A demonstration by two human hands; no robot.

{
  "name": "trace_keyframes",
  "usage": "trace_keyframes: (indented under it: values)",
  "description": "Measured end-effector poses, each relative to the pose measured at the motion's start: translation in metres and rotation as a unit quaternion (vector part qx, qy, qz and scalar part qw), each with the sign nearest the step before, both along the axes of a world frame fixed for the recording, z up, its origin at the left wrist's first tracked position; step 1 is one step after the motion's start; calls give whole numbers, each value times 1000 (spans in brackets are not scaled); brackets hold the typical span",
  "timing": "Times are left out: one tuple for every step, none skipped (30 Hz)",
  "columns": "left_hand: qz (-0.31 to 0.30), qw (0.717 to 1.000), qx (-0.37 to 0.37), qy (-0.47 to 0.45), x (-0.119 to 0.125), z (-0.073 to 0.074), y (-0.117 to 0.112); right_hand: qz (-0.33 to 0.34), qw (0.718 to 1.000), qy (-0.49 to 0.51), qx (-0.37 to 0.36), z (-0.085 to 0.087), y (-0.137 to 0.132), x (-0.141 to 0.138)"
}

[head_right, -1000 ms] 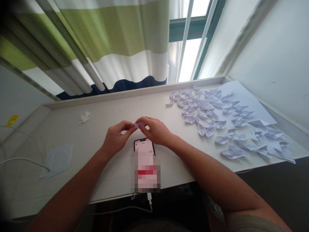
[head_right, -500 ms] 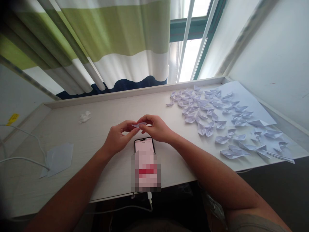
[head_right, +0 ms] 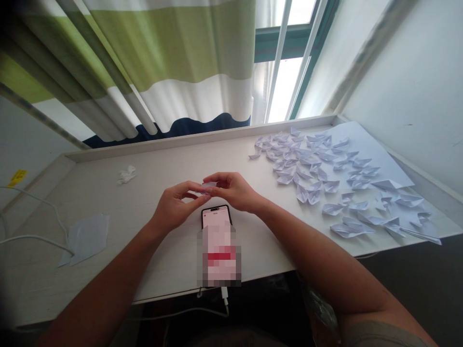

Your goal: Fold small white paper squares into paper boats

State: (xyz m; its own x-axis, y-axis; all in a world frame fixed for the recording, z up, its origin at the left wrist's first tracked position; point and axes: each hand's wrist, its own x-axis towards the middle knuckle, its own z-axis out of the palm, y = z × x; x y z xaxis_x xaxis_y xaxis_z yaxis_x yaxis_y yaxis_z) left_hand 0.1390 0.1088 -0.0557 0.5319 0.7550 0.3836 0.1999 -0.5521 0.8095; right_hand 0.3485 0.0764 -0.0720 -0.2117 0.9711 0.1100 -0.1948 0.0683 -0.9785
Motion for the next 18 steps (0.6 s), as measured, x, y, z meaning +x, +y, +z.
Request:
trace_keyframes:
  values:
    - [3, 1000, 11, -5, -1, 0, 0, -1, 1000, 12, -3, 1, 0, 0]
    - [7, 1000, 21, -11, -1, -1, 0, -3, 1000, 21, -6, 1, 0, 0]
    - [13, 999, 29, -17, -1, -1, 0, -7, 1000, 25, -9, 2, 0, 0]
    - [18, 999, 34, -21, -2, -2, 0, -11, 1000, 26, -11, 3, 0, 0]
    - [23, 999, 36, -21, -2, -3, 0, -14, 1000, 25, -12, 4, 0, 0]
    - [28, 999, 36, -19, -2, -3, 0, -17, 1000, 23, -13, 4, 0, 1]
    - [33, 999, 34, -15, -2, -4, 0, -20, 1000, 21, -12, 4, 1, 1]
    - [39, 999, 29, -11, -2, -4, 1, -21, 1000, 19, -10, 3, 1, 1]
    - [47, 999, 23, -10, -3, -4, 1, -22, 1000, 16, -6, 3, 1, 1]
    - [58, 998, 14, -13, -3, -5, 2, -23, 1000, 11, -2, 3, 2, 1]
    - [66, 998, 3, -19, -3, -5, 2, -23, 1000, 6, 2, 3, 2, 1]
    - [72, 997, -9, -29, -2, -5, 2, -22, 1000, 1, 6, 3, 2, 1]
    - [76, 996, -23, -42, -2, -5, 3, -22, 1000, -5, 11, 3, 1, 0]
    - [76, 995, -39, -54, -1, -4, 3, -21, 1000, -10, 16, 3, 1, 0]
    - [75, 994, -54, -66, -1, -4, 2, -22, 999, -16, 20, 3, 1, 0]
    - [73, 992, -69, -78, 0, -3, 1, -26, 999, -20, 25, 3, 1, 0]
    - [73, 990, -81, -92, 2, -2, 0, -33, 999, -22, 30, 3, 1, 0]
    - [74, 987, -92, -107, 3, -2, -1, -42, 998, -23, 34, 3, 1, 0]
